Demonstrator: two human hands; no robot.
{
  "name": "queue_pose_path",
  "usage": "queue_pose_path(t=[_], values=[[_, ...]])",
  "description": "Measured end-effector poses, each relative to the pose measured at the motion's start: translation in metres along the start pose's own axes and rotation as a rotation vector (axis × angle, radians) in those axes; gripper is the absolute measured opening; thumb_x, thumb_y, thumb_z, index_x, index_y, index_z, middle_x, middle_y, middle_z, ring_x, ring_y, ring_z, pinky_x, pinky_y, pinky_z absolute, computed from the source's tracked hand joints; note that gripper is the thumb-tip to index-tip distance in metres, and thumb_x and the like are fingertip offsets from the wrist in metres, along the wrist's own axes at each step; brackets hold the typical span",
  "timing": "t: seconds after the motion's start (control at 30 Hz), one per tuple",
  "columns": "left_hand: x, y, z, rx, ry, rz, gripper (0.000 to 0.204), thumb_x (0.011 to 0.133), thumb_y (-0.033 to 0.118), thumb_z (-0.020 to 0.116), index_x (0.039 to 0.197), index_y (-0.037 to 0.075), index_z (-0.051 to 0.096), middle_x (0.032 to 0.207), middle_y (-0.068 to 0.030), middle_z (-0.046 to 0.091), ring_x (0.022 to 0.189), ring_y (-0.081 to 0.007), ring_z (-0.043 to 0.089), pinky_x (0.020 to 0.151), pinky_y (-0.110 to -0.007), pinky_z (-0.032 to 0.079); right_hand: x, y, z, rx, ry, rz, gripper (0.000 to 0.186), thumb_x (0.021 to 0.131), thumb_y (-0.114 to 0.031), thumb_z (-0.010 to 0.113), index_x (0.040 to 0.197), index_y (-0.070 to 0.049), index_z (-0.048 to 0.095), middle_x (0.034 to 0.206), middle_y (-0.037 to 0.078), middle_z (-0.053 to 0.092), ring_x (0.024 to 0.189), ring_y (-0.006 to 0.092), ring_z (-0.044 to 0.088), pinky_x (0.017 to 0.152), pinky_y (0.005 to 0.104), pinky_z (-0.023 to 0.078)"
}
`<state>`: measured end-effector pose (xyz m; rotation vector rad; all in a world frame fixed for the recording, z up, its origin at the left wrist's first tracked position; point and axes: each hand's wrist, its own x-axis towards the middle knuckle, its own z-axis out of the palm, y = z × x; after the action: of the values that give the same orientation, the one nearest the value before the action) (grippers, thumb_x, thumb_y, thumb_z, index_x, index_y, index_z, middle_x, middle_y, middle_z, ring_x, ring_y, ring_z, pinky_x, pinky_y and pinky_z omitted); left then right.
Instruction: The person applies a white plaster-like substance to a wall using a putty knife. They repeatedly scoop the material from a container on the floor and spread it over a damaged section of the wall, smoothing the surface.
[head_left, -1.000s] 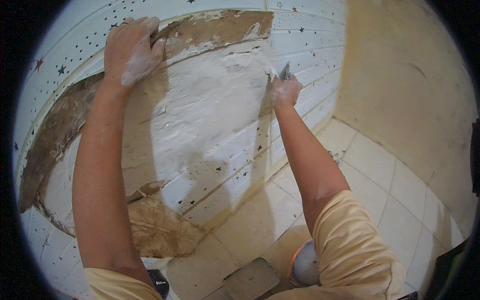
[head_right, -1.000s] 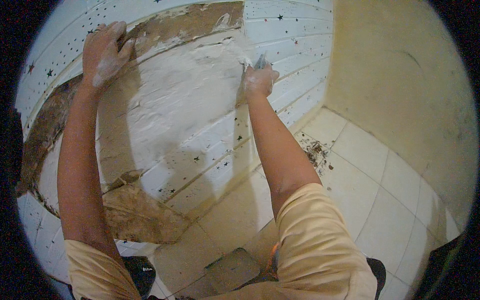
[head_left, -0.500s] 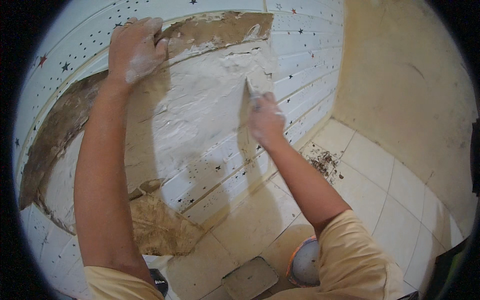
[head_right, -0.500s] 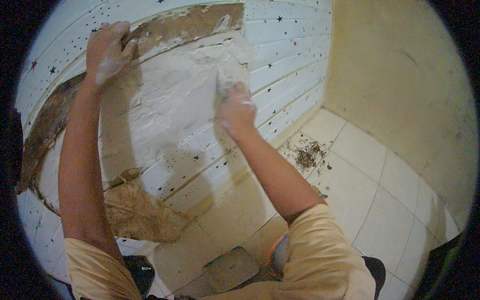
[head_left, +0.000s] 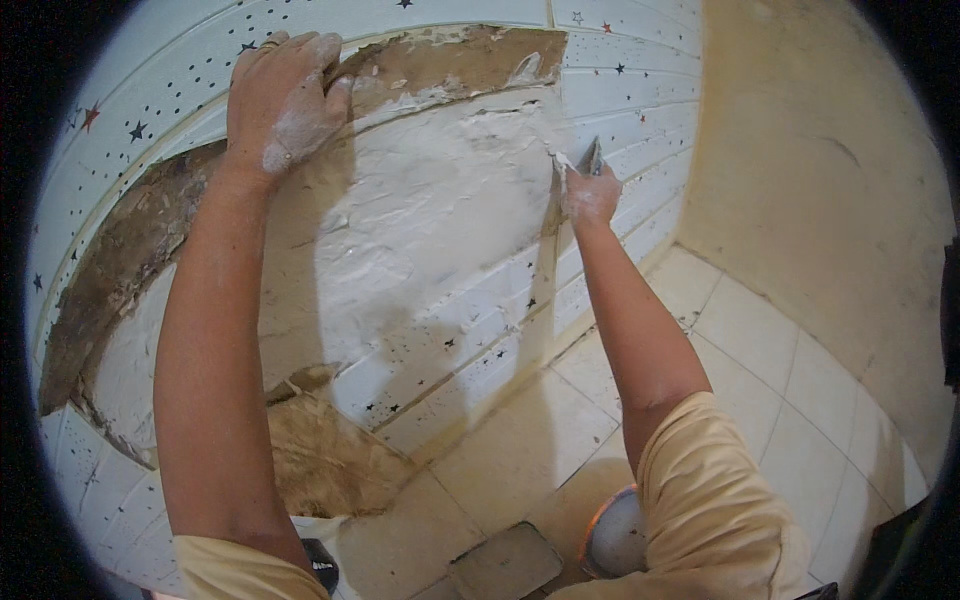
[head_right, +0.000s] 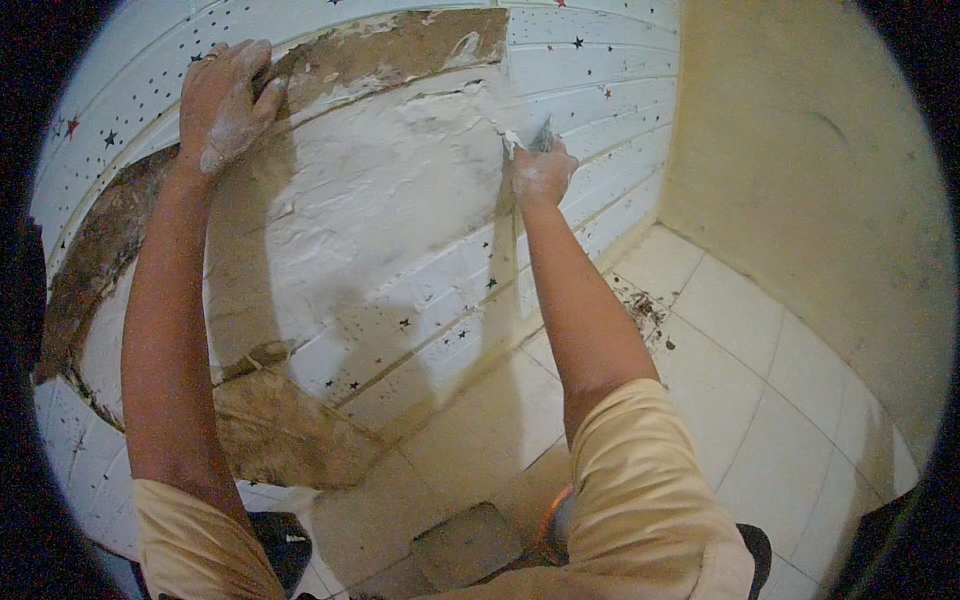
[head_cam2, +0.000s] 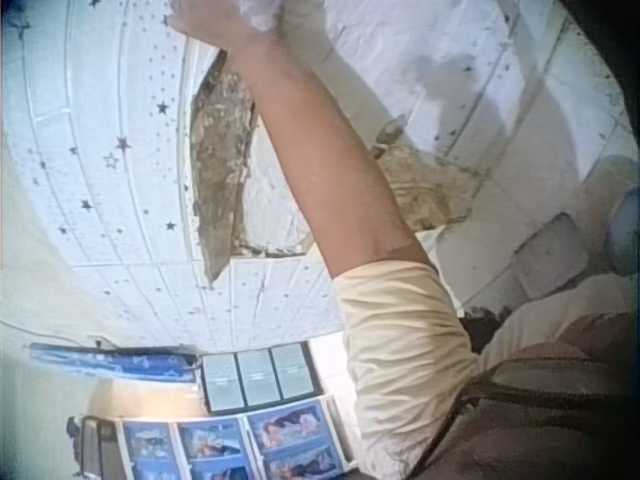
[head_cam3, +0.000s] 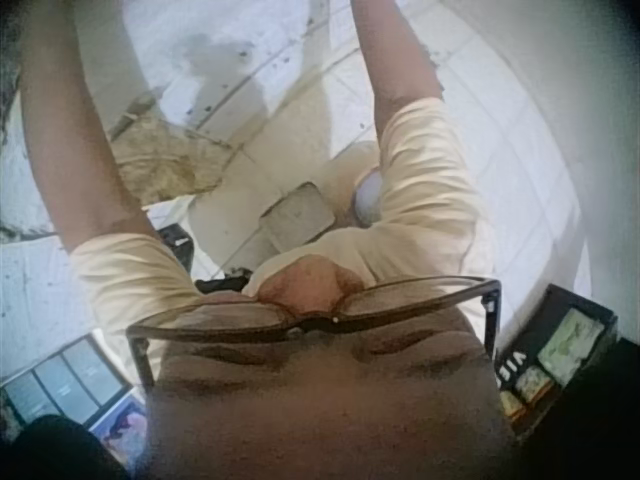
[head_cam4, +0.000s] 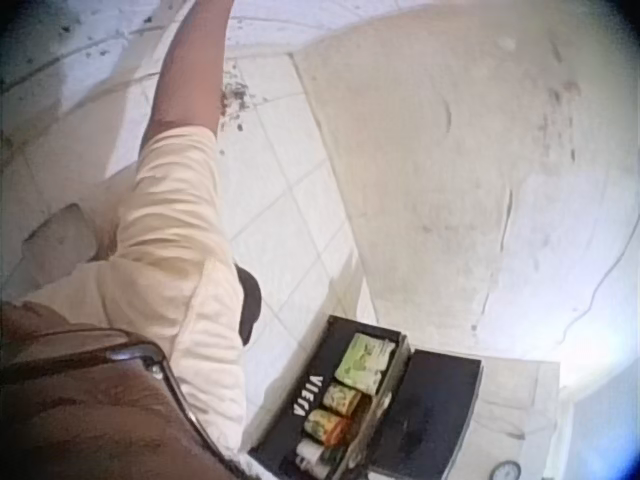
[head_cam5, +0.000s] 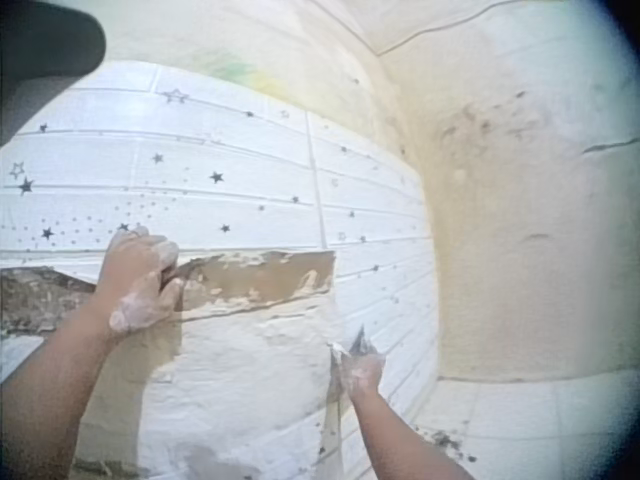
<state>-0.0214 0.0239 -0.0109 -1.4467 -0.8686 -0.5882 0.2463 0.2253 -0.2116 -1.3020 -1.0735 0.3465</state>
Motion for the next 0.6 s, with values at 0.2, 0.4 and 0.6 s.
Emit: queue_pose_path(t=[0.2, 0.4, 0.6], values=[[0.004, 0.006, -0.006, 0.015, -0.121, -0.047, 0.027, 0.075, 0.026, 0.061, 0.093, 0.006, 0.056, 0.085, -0.0125, 0.057, 0.085, -0.0337, 0.054, 0.08, -0.045, 0.041, 0.029, 0.025, 0.014, 0.301, -0.14, 0.032, 0.064, 0.069, -0.031, 0.076, 0.119, 0.003, 0.055, 0.11, 0.024, 0.06, 0.097, 0.0348, 0.06, 0.086, 0.0372, 0.047], [0.002, 0.005, -0.005, 0.001, -0.073, -0.021, 0.026, 0.075, 0.024, 0.062, 0.093, 0.007, 0.056, 0.086, -0.0123, 0.057, 0.085, -0.0331, 0.054, 0.08, -0.045, 0.041, 0.024, 0.018, 0.016, 0.483, -0.208, 0.114, 0.057, 0.073, -0.021, 0.077, 0.12, 0.0, 0.053, 0.084, 0.005, 0.061, 0.064, 0.0116, 0.055, 0.048, 0.0267, 0.041], [-0.001, 0.001, 0.0, 0.02, -0.019, 0.001, 0.025, 0.076, 0.023, 0.062, 0.093, 0.006, 0.056, 0.089, -0.012, 0.058, 0.087, -0.0324, 0.054, 0.078, -0.043, 0.041, 0.007, 0.008, 0.016, 0.634, -0.165, 0.107, 0.064, 0.069, -0.024, 0.076, 0.119, 0.008, 0.052, 0.103, 0.02, 0.064, 0.085, 0.0265, 0.063, 0.076, 0.0324, 0.05]])
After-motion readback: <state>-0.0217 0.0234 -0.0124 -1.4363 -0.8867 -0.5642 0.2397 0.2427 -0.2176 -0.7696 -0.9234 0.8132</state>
